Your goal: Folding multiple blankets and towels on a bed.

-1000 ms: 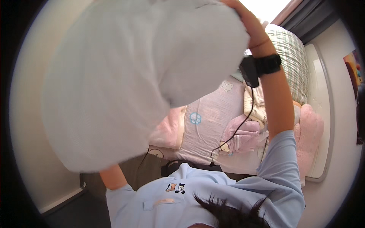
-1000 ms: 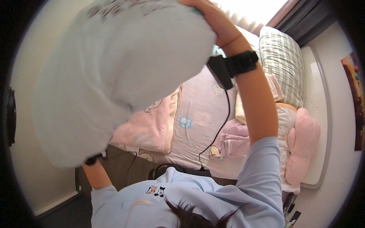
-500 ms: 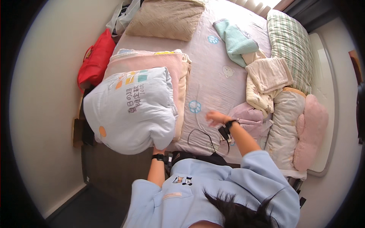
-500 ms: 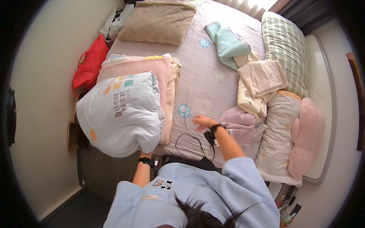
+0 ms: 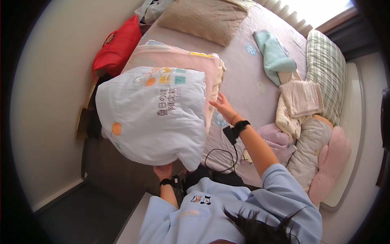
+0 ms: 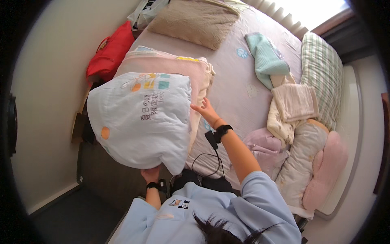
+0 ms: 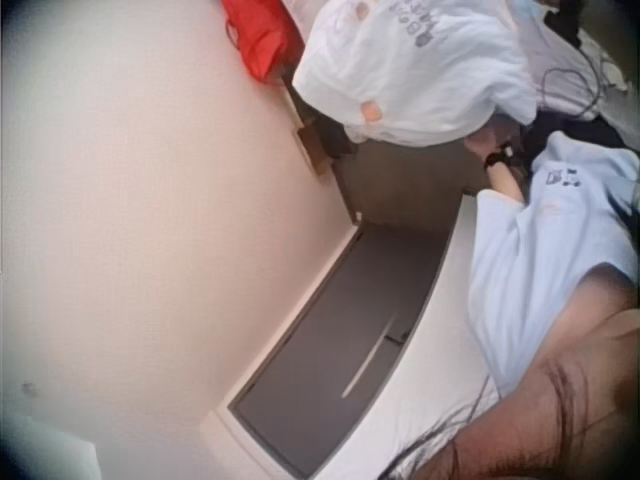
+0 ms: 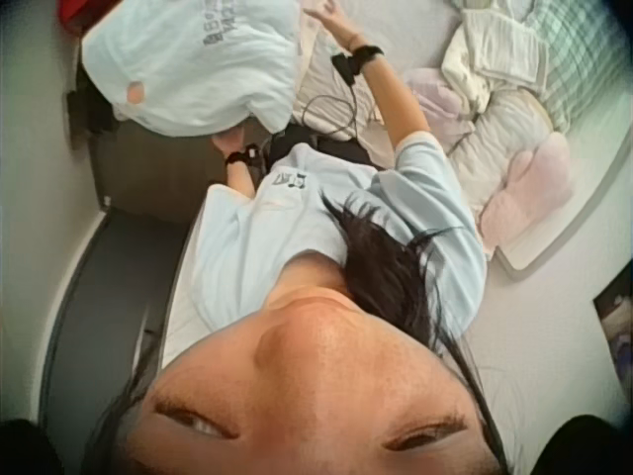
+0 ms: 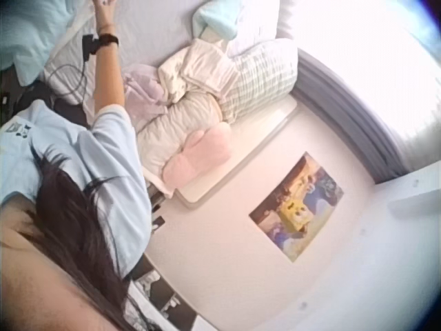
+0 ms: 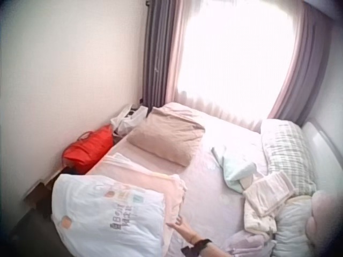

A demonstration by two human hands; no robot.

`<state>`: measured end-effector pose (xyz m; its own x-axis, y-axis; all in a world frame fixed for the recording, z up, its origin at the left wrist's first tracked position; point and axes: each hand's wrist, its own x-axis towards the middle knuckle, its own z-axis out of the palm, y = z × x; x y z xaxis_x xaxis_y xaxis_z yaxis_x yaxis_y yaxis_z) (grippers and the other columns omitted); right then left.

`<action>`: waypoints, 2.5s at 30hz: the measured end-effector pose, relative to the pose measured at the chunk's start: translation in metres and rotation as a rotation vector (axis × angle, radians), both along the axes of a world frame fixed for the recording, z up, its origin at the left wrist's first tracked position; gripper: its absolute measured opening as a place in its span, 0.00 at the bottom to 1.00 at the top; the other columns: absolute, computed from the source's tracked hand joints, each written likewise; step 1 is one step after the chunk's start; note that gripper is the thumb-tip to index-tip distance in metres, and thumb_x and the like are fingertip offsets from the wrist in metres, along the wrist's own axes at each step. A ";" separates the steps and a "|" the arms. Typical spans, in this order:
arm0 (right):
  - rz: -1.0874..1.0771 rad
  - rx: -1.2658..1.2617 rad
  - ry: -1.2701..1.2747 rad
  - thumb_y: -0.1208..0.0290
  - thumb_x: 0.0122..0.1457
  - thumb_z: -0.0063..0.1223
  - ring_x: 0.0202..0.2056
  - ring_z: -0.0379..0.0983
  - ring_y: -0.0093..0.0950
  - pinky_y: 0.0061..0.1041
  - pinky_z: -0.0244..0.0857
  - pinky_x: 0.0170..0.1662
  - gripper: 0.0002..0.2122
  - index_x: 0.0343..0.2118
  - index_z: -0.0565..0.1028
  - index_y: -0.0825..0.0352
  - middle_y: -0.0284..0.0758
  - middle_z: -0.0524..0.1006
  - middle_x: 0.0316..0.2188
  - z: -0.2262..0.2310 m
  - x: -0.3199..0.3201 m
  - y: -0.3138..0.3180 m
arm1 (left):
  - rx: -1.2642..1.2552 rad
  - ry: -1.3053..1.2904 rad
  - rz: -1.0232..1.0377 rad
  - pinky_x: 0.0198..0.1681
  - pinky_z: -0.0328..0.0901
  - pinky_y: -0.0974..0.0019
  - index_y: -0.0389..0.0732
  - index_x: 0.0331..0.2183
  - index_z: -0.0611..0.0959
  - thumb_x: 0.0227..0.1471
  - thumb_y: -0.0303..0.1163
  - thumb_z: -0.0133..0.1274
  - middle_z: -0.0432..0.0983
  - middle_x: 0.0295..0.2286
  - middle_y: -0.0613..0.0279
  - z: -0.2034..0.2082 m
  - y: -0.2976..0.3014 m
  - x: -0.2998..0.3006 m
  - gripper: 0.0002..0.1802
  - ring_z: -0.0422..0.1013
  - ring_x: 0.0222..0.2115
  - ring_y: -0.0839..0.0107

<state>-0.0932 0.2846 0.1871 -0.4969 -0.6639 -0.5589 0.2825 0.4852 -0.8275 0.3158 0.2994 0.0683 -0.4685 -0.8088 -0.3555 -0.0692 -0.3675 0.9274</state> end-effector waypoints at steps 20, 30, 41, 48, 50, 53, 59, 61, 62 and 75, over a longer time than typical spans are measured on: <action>-0.280 -0.388 -0.346 0.73 0.42 0.54 0.35 0.71 0.28 0.26 0.66 0.39 0.22 0.42 0.67 0.74 0.39 0.73 0.36 0.085 0.019 -0.063 | 0.018 0.111 0.427 0.54 0.52 0.53 0.42 0.54 0.59 0.51 0.52 0.40 0.55 0.54 0.60 0.092 -0.186 -0.013 0.34 0.54 0.53 0.58; -0.435 0.010 0.186 0.62 0.41 0.62 0.49 0.61 0.33 0.30 0.60 0.48 0.37 0.54 0.56 0.70 0.46 0.63 0.49 -0.059 -0.035 0.112 | 0.875 0.421 0.033 0.52 0.53 0.54 0.39 0.48 0.65 0.54 0.47 0.39 0.63 0.48 0.59 0.058 -0.056 -0.123 0.26 0.59 0.49 0.60; -1.081 0.642 0.294 0.56 0.30 0.68 0.58 0.48 0.40 0.29 0.45 0.58 0.52 0.55 0.47 0.74 0.50 0.51 0.56 -0.154 -0.033 0.422 | 0.878 -0.091 -0.002 0.31 0.62 0.69 0.46 0.20 0.65 0.52 0.52 0.38 0.63 0.19 0.69 0.074 0.055 -0.179 0.21 0.61 0.22 0.73; -0.837 0.100 0.004 0.67 0.41 0.56 0.40 0.69 0.33 0.31 0.62 0.41 0.25 0.43 0.65 0.76 0.46 0.72 0.38 -0.102 -0.054 0.339 | 0.390 -0.368 -0.859 0.39 0.63 0.65 0.42 0.50 0.60 0.50 0.41 0.49 0.60 0.46 0.55 0.109 0.128 -0.250 0.28 0.64 0.42 0.67; -0.971 -0.155 0.259 0.71 0.43 0.53 0.40 0.69 0.30 0.29 0.63 0.41 0.22 0.42 0.66 0.75 0.45 0.72 0.38 -0.053 -0.029 0.304 | -0.016 -0.354 -0.946 0.46 0.59 0.65 0.40 0.53 0.56 0.46 0.37 0.55 0.55 0.50 0.52 0.104 0.131 -0.284 0.37 0.60 0.47 0.64; -0.897 -0.187 0.101 0.71 0.44 0.52 0.39 0.69 0.29 0.27 0.63 0.42 0.20 0.42 0.67 0.73 0.43 0.72 0.38 -0.001 0.002 0.308 | 0.294 -0.126 -0.810 0.48 0.56 0.69 0.37 0.54 0.54 0.39 0.36 0.61 0.57 0.49 0.52 0.139 0.134 -0.360 0.45 0.59 0.48 0.66; -0.528 -0.218 -0.053 0.64 0.48 0.57 0.31 0.69 0.24 0.23 0.64 0.35 0.23 0.44 0.66 0.71 0.36 0.73 0.31 0.036 0.042 0.295 | 0.066 -0.220 -1.034 0.37 0.61 0.71 0.36 0.42 0.67 0.39 0.29 0.58 0.69 0.35 0.60 0.174 0.124 -0.378 0.26 0.65 0.35 0.72; -0.369 -0.240 0.021 0.63 0.48 0.57 0.32 0.68 0.23 0.22 0.64 0.36 0.23 0.44 0.66 0.71 0.36 0.73 0.32 0.022 0.044 0.295 | -0.054 -0.253 -0.879 0.30 0.61 0.71 0.36 0.27 0.74 0.39 0.26 0.57 0.71 0.24 0.66 0.174 0.111 -0.367 0.10 0.66 0.25 0.75; -0.211 -0.244 0.093 0.63 0.48 0.57 0.32 0.68 0.23 0.22 0.63 0.37 0.24 0.44 0.65 0.71 0.36 0.72 0.33 0.014 0.048 0.296 | -0.058 -0.264 -0.881 0.30 0.61 0.71 0.36 0.27 0.74 0.39 0.26 0.57 0.71 0.24 0.66 0.170 0.102 -0.354 0.10 0.66 0.25 0.75; -0.930 0.726 -0.114 0.54 0.25 0.69 0.58 0.48 0.40 0.29 0.44 0.59 0.55 0.55 0.47 0.76 0.51 0.54 0.55 -0.221 0.117 0.456 | -0.348 -0.584 -0.830 0.32 0.62 0.71 0.32 0.35 0.75 0.46 0.27 0.50 0.73 0.27 0.63 0.146 0.018 -0.249 0.12 0.66 0.28 0.76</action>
